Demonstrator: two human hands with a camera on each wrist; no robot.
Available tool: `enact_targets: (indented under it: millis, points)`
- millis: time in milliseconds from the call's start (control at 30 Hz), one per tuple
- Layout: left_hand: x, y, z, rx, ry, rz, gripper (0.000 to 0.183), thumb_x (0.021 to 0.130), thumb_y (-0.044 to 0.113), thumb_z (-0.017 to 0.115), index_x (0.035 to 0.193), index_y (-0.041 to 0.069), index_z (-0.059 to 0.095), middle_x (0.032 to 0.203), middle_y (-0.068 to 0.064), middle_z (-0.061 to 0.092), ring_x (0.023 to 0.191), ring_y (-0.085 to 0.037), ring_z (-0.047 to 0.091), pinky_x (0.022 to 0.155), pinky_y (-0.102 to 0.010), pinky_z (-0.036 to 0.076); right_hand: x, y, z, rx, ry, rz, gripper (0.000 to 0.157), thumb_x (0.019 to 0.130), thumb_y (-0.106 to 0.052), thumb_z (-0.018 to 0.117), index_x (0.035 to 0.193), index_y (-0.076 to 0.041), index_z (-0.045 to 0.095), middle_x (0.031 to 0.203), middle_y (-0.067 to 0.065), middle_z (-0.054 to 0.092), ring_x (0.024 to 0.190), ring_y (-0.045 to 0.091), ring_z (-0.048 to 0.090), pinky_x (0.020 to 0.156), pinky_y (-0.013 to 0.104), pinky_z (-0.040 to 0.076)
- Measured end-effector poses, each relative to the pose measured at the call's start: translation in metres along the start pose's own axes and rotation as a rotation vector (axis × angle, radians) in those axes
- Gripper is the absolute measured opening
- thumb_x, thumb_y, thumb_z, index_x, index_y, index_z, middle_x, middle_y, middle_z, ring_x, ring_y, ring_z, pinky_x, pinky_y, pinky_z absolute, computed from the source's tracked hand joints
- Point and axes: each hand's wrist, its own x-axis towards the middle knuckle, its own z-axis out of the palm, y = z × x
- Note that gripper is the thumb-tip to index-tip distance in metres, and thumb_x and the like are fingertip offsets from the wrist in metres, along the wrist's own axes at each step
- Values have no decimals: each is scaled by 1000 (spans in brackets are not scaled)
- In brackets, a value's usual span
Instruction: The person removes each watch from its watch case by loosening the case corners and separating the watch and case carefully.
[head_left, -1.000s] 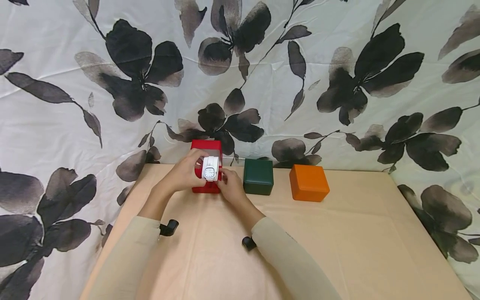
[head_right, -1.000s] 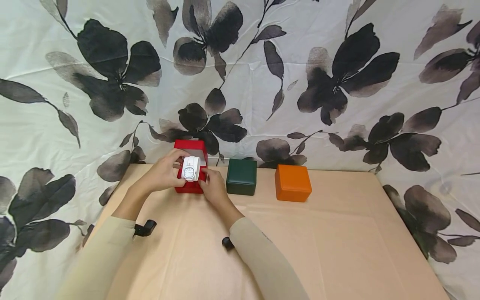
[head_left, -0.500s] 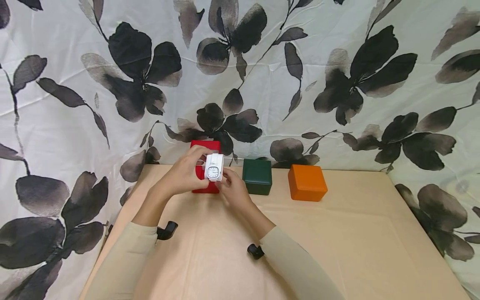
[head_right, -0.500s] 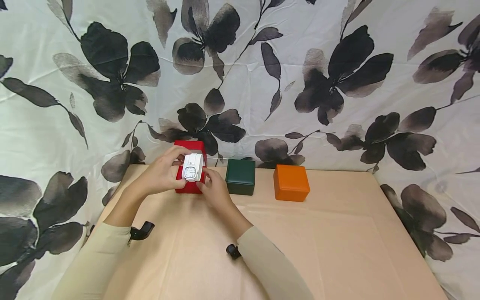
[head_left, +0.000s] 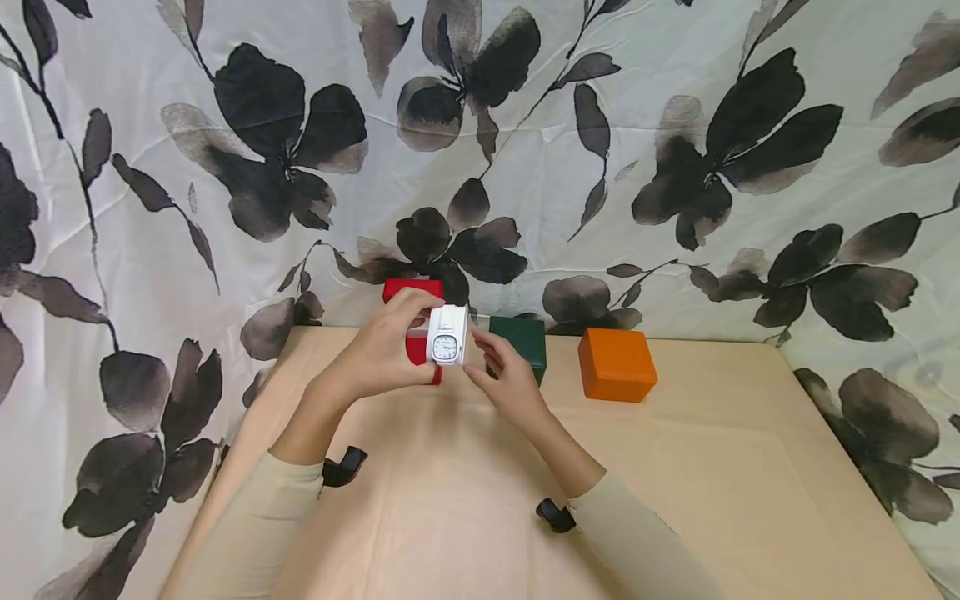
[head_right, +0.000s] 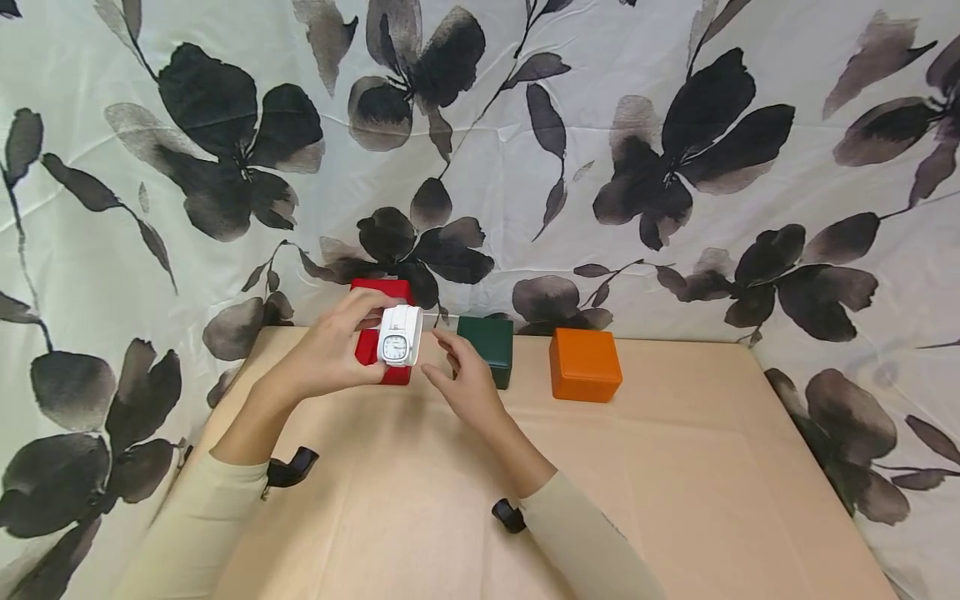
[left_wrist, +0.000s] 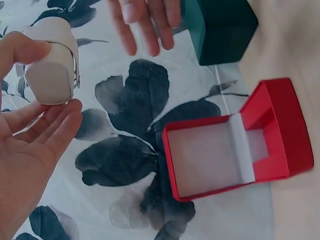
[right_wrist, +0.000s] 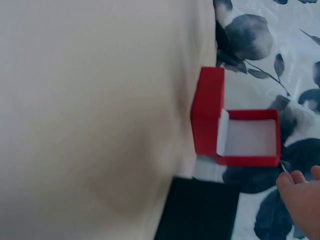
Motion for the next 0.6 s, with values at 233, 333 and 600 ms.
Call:
enact_targets:
  millis: [233,333,600]
  points:
    - [2,12,9,-21,-9,27,70,72,6,83,136,7,55,135,-3,55,118,-16,56,101,-36,58,-12,-12,-37,1,-48,-85,65,94,-13,75,152,-10,47,156,11,49,145,29,49,117,42,41]
    - [3,18,12,-29,-11,51,69,73,7,82,137,7,56,134,-2,55,118,-15,57,101,-36,58,-16,-18,-52,32,-77,-133,69,92,-9,77,153,-9,45,157,11,48,147,28,47,118,39,39]
    - [3,33,20,-75,-10,106,67,75,7,82,137,5,56,133,-4,55,120,-16,56,103,-35,57,-27,-37,-83,11,-157,-216,84,85,-2,82,157,-12,40,162,12,41,148,27,44,119,29,36]
